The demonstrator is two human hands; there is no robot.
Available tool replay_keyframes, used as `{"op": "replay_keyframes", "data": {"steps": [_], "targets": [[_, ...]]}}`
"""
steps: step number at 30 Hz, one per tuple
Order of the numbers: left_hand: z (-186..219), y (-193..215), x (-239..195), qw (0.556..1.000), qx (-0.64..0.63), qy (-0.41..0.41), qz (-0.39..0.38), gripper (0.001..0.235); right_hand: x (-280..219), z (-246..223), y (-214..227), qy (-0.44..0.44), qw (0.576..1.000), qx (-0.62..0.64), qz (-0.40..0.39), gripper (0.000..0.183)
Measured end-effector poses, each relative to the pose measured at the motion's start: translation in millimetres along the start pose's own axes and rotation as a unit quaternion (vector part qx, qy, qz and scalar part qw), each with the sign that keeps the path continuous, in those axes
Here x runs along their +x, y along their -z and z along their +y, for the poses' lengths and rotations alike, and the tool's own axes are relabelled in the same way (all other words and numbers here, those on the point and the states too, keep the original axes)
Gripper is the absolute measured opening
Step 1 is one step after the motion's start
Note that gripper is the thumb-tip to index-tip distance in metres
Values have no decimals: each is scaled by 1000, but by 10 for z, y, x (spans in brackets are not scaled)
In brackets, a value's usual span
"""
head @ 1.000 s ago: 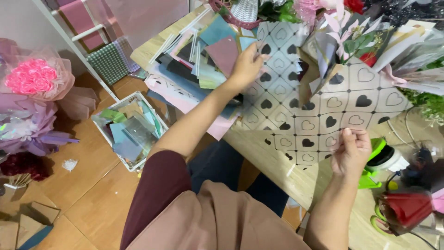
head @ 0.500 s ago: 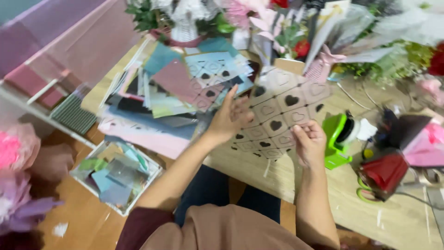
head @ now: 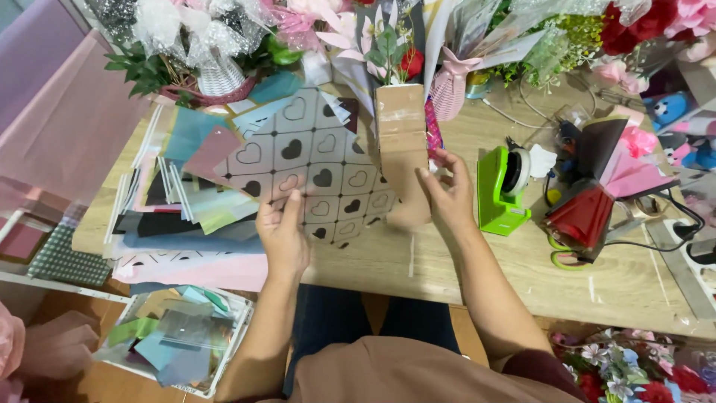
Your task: The person sits on the floor and wraps a bouquet of artificial flowers with patterned paper. They fold the paper around the bouquet, secure it with tape, and adjust the wrapping to fit the cardboard box.
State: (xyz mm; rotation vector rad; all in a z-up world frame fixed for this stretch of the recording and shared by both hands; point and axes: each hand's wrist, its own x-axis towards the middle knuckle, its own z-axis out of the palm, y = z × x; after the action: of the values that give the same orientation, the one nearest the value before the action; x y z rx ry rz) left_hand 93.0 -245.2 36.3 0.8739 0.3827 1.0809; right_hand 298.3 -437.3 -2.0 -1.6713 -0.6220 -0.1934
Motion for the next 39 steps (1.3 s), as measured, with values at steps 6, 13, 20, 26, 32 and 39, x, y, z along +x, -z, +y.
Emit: {"op": "replay_keyframes", "data": {"steps": [6, 13, 20, 26, 32, 39], "targets": [[35, 172, 55, 1000, -3, 5, 7, 20, 357, 165, -53, -40, 994, -49, -84, 76], [65, 168, 146, 999, -31, -28, 26, 18, 273, 4, -5, 170, 982, -77, -3, 61], [-106, -159, -111, 994, -89, -48, -35, 21, -146, -88, -388, 51, 942, 269, -193, 77], [-1077, 125, -352, 992, -62, 5, -106, 23, -194, 452, -344, -58, 872, 395, -282, 117], [-459, -176, -467, 989, -87, 43, -111, 17, -150, 666, -269, -23, 889, 397, -228, 113], [-119, 68, -233, 974, 11, 16, -226, 67, -229, 73, -240, -73, 915, 324, -228, 36]]}}
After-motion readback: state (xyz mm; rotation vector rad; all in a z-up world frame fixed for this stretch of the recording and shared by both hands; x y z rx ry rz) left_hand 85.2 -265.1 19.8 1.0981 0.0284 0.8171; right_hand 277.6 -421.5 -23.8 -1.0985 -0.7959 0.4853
